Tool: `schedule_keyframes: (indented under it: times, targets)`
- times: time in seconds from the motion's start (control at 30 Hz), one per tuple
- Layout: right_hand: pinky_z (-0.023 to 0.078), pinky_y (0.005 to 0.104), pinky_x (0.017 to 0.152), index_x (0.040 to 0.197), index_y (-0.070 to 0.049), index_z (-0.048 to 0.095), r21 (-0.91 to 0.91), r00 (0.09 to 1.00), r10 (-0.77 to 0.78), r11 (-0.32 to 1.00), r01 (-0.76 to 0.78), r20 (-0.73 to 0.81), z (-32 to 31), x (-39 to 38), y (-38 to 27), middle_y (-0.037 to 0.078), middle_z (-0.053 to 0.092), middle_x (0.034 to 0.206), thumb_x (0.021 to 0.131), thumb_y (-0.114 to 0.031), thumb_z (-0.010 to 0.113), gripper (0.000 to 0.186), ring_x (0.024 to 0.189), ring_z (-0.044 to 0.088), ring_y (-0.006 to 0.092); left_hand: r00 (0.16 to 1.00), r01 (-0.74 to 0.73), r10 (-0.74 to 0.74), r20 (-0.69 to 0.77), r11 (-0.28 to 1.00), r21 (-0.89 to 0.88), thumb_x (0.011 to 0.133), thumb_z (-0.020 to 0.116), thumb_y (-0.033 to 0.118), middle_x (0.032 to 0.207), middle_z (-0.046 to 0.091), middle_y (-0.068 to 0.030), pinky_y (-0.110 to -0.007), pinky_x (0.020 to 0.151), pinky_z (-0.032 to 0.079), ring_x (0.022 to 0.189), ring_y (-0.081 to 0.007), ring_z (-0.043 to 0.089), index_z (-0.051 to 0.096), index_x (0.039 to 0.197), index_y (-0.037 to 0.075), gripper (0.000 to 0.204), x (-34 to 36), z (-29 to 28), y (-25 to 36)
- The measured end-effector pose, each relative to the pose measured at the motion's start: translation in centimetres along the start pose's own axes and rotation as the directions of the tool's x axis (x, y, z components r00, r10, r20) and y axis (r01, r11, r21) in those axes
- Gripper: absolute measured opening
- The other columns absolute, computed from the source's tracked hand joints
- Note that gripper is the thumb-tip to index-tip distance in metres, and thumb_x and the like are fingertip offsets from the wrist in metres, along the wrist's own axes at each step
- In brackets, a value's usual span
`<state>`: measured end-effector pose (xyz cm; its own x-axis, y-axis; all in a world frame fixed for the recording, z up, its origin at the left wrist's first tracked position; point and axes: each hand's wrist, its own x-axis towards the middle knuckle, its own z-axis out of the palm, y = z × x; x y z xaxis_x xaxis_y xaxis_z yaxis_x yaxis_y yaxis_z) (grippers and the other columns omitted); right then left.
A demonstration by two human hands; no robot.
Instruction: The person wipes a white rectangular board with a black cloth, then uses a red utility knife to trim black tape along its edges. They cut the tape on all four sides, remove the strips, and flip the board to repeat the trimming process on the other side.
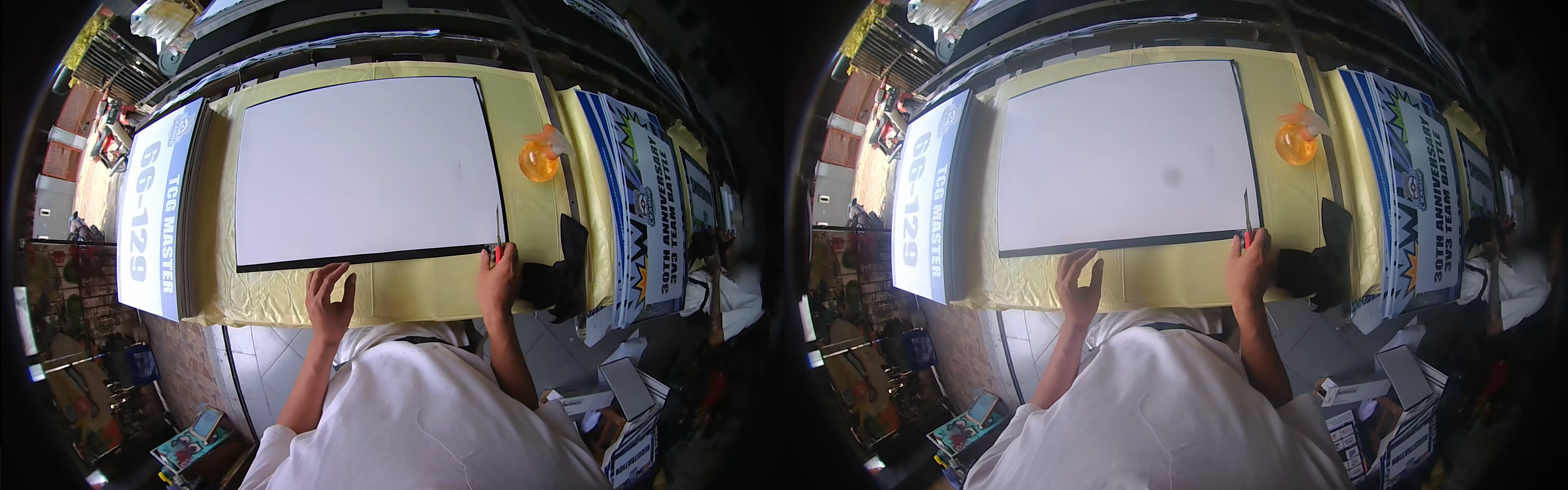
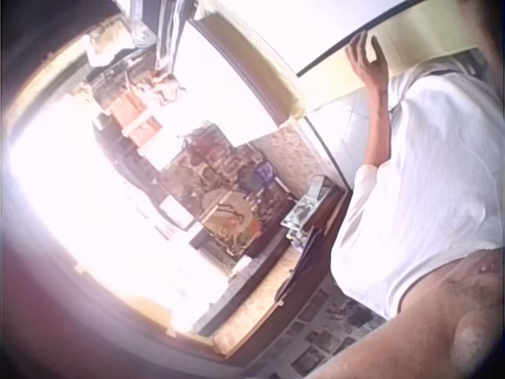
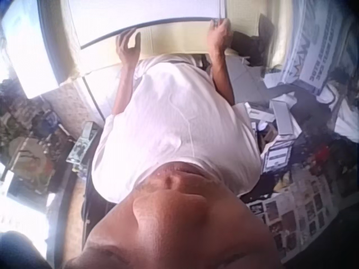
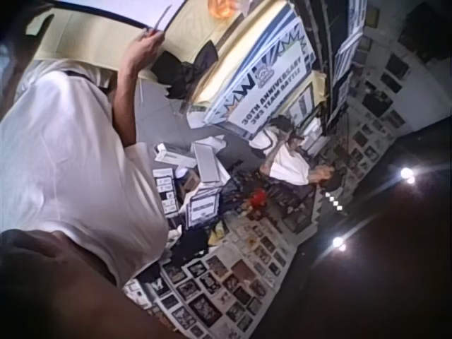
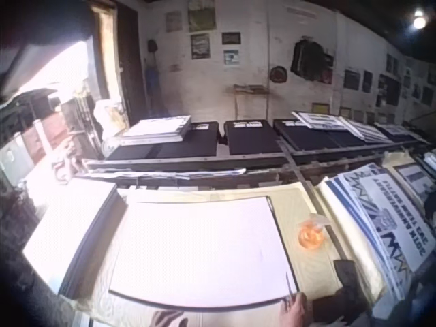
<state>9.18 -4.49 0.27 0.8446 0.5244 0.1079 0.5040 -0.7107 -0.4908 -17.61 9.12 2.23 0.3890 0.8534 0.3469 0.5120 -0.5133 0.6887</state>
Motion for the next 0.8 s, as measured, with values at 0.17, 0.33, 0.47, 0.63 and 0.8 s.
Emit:
schedule_keyframes:
  times: [0.17, 0.33, 0.47, 0.63, 0.8]
  targets:
    - [0.052, 0.0478, 0.07, 0.101, -0.002, 0.053, 0.138, 0.992, 0.125, 0.982, -0.125, 0.009, -0.3, -0.8, -1.9, 0.016, 0.068, 0.089, 0.093, -0.016, 0.071, 0.024, 0.076, 0.069, 0.0364, 0.998, 0.02, -0.019, -0.055, 1.0, 0.001, 0.083, 0.078, -0.001, 0.109, 0.071, -0.0098, -0.039, 0.087, 0.053, 0.101, -0.0289, 0.067, 0.072, 0.112, 0.009, 0.031, 0.1, -2.5, -2.3]
    - [0.048, 0.0343, 0.061, 0.097, -0.003, 0.051, 0.292, 0.994, 0.091, 0.951, -0.103, 0.055, -2.6, -2.1, -5.7, 0.008, 0.061, 0.083, 0.09, -0.01, 0.074, 0.026, 0.06, 0.058, 0.0175, 0.997, 0.032, -0.033, -0.071, 0.999, -0.013, 0.084, 0.078, 0.0, 0.108, 0.072, -0.0103, -0.039, 0.087, 0.053, 0.1, -0.0298, 0.067, 0.072, 0.112, 0.007, 0.03, 0.1, -4.2, -4.3]
    - [0.048, 0.0358, 0.059, 0.095, -0.005, 0.051, 0.411, 0.998, 0.007, 0.911, -0.032, 0.063, -4.4, -2.9, -10.4, 0.007, 0.059, 0.076, 0.09, -0.01, 0.075, 0.025, 0.059, 0.06, 0.0185, 0.999, 0.027, -0.029, -0.045, 0.999, -0.03, 0.084, 0.079, 0.002, 0.108, 0.071, -0.0116, -0.04, 0.088, 0.052, 0.101, -0.0299, 0.066, 0.071, 0.114, 0.006, 0.032, 0.6, -4.9, -5.3]
    - [0.047, 0.0334, 0.055, 0.095, -0.006, 0.051, 0.5, 0.988, -0.102, 0.866, 0.03, 0.117, -4.9, -3.7, -15.0, 0.003, 0.057, 0.073, 0.089, -0.008, 0.075, 0.024, 0.056, 0.057, 0.0133, 1.0, 0.021, -0.02, 0.011, 0.994, -0.109, 0.083, 0.08, 0.006, 0.109, 0.071, -0.0102, -0.039, 0.086, 0.053, 0.1, -0.0287, 0.065, 0.072, 0.114, 0.007, 0.033, 1.7, -5.1, -5.1]
    - [0.046, 0.031, 0.053, 0.095, -0.006, 0.051, 0.529, 0.954, -0.247, 0.84, 0.123, 0.172, -4.9, -4.7, -19.6, 0.003, 0.057, 0.071, 0.089, -0.008, 0.075, 0.024, 0.054, 0.054, 0.0124, 0.994, -0.049, 0.066, 0.091, 0.982, -0.183, 0.079, 0.085, 0.015, 0.108, 0.071, -0.01, -0.04, 0.084, 0.053, 0.098, -0.0286, 0.065, 0.072, 0.114, 0.007, 0.039, 2.6, -5.4, -4.9]
